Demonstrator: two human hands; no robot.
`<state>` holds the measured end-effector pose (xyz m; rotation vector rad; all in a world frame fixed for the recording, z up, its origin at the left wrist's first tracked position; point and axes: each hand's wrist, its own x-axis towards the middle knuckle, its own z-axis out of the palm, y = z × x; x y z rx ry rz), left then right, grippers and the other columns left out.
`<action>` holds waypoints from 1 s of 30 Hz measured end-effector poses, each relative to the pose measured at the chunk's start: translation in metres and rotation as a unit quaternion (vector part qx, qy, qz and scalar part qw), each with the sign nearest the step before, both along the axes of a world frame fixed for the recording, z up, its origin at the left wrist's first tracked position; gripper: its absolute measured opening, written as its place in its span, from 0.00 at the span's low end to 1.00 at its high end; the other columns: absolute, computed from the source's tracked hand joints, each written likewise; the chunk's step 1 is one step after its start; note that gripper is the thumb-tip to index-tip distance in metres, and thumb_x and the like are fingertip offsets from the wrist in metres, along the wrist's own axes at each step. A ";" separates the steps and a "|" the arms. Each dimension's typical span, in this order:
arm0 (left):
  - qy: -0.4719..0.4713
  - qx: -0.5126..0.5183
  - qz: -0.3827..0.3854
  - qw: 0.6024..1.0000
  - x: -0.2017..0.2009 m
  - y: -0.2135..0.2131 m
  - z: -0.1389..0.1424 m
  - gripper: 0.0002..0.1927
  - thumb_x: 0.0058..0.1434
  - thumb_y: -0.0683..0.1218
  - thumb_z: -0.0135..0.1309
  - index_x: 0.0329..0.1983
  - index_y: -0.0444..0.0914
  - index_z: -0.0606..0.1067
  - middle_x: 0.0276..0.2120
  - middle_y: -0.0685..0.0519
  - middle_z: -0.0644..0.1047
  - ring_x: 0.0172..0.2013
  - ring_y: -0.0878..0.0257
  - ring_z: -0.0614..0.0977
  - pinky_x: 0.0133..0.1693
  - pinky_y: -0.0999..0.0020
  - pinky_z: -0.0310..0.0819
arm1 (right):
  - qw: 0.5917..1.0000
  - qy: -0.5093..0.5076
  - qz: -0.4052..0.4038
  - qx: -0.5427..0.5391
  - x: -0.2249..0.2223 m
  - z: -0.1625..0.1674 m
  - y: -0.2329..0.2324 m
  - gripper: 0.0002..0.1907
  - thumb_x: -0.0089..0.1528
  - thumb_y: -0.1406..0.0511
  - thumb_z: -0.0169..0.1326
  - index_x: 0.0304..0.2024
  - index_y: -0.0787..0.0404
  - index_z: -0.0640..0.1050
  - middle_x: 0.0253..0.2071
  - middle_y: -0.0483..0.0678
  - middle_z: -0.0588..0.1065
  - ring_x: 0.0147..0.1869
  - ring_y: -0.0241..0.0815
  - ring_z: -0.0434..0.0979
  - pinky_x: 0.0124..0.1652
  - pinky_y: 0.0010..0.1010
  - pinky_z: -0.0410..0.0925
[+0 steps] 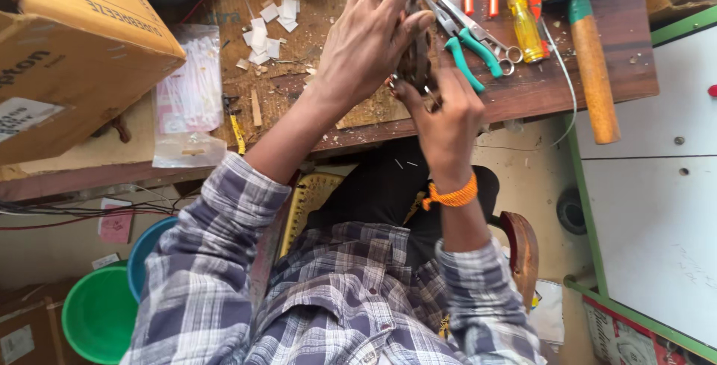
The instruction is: The person is repairing a motor stator by inserting small white insulating pieces into the copper windings. They use scissors to cut the insulating material and a screwdriver to adjust the windings. The task involves repetitive cutting and insertion of the insulation into the stator slots.
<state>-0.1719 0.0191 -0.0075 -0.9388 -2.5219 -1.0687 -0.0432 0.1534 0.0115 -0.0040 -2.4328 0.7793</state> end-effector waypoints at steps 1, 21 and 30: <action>-0.005 -0.001 -0.016 1.000 0.001 0.003 0.001 0.23 0.81 0.61 0.50 0.69 0.45 0.67 0.48 0.52 0.75 0.51 0.60 0.72 0.55 0.57 0.75 | 1.000 -0.012 0.000 -0.018 -0.004 -0.003 -0.003 0.19 0.60 0.61 0.71 0.41 0.68 0.78 0.36 0.54 0.77 0.35 0.51 0.78 0.36 0.40 0.70; -0.034 0.250 -0.112 0.961 0.027 -0.027 -0.018 0.53 0.58 0.39 0.72 0.79 0.53 0.53 0.61 0.46 0.77 0.48 0.61 0.88 0.53 0.64 0.83 | 0.984 -0.141 0.097 0.044 -0.036 0.004 0.072 0.17 0.65 0.65 0.62 0.57 0.60 0.79 0.50 0.57 0.74 0.50 0.52 0.77 0.49 0.42 0.70; -0.095 0.289 -0.121 0.945 0.045 -0.064 -0.021 0.53 0.64 0.39 0.74 0.79 0.54 0.50 0.75 0.55 0.63 0.52 0.62 0.89 0.56 0.66 0.83 | 0.976 -0.130 0.155 -0.078 -0.085 -0.027 0.050 0.17 0.77 0.64 0.50 0.68 0.56 0.73 0.58 0.48 0.71 0.56 0.38 0.76 0.57 0.30 0.74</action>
